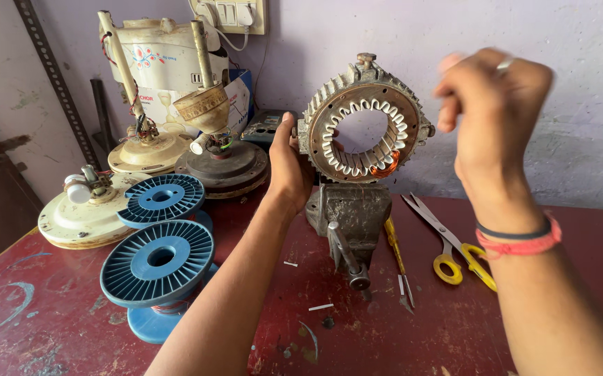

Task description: The person winds copper wire into the slots of a motor armature held in a bench vise. They use a yellow-handled screwdriver to push the wire into place and adjust the winding. The person also handles a blue spool of copper wire and uses scissors to cut the wire.

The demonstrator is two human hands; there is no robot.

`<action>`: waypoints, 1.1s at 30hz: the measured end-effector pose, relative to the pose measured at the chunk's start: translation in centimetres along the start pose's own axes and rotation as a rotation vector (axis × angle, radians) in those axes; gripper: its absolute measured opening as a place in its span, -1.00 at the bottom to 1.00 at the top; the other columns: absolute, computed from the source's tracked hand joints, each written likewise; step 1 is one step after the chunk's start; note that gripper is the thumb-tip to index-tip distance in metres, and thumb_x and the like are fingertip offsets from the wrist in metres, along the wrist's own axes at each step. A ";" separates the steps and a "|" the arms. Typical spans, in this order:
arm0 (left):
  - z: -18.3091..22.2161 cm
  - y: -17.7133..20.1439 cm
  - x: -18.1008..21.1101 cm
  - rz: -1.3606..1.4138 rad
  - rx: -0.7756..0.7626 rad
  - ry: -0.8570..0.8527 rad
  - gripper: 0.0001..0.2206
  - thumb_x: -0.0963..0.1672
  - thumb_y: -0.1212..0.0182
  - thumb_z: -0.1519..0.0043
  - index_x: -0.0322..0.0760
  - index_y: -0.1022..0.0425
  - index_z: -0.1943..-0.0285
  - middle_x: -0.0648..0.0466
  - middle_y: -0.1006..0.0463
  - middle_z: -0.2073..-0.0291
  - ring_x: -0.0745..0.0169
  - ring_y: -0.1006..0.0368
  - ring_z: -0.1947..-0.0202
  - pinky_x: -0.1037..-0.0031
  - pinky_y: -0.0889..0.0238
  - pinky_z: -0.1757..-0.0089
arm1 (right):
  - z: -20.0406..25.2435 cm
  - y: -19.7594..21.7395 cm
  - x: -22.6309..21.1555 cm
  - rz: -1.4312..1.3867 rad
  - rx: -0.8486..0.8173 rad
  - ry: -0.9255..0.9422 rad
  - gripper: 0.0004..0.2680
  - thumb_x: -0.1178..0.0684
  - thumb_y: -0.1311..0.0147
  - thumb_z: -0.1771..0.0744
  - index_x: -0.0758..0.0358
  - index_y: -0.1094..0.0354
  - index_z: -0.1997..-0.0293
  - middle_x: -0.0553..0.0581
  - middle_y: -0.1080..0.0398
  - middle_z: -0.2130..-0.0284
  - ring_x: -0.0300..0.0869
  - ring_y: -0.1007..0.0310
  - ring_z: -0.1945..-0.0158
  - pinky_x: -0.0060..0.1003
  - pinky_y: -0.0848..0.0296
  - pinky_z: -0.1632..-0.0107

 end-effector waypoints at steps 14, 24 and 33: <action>0.6 -0.5 -0.3 0.040 -0.096 0.044 -0.17 0.28 0.38 -0.34 -0.52 -0.57 -0.04 -0.21 -0.62 0.08 -0.05 -0.48 -0.02 0.19 -0.25 -0.17 | 4.8 -7.4 -0.4 0.931 -0.663 -0.409 -0.77 -0.09 -0.33 -0.23 0.31 -0.59 0.47 0.21 -0.48 0.72 -0.13 -0.49 0.64 -0.20 -0.41 0.43; -0.1 0.2 -1.1 -0.054 -0.141 0.003 -0.11 0.31 0.46 -0.31 -0.51 -0.60 0.02 -0.24 -0.63 0.12 -0.07 -0.48 0.00 0.17 -0.26 -0.13 | 5.8 -6.3 2.4 0.687 -0.577 -0.485 -0.82 -0.01 -0.22 -0.28 0.34 -0.59 0.36 0.11 -0.53 0.66 -0.25 -0.48 0.66 -0.32 -0.41 0.53; 0.0 -0.1 -0.8 -0.065 -0.248 0.025 -0.08 0.31 0.48 -0.30 -0.57 -0.56 -0.06 -0.29 -0.63 0.05 -0.11 -0.48 -0.06 0.14 -0.24 -0.19 | 8.4 -5.0 4.0 0.340 -0.372 -0.603 -0.84 0.06 -0.17 -0.32 0.40 -0.54 0.25 0.09 -0.53 0.55 -0.33 -0.43 0.61 -0.42 -0.31 0.62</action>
Point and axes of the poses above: each hand's wrist, its own z-axis away from the middle knuckle, its own y-axis out of the back of the hand, x = y × z, the point moved 6 cm from there along -z, towards the middle knuckle
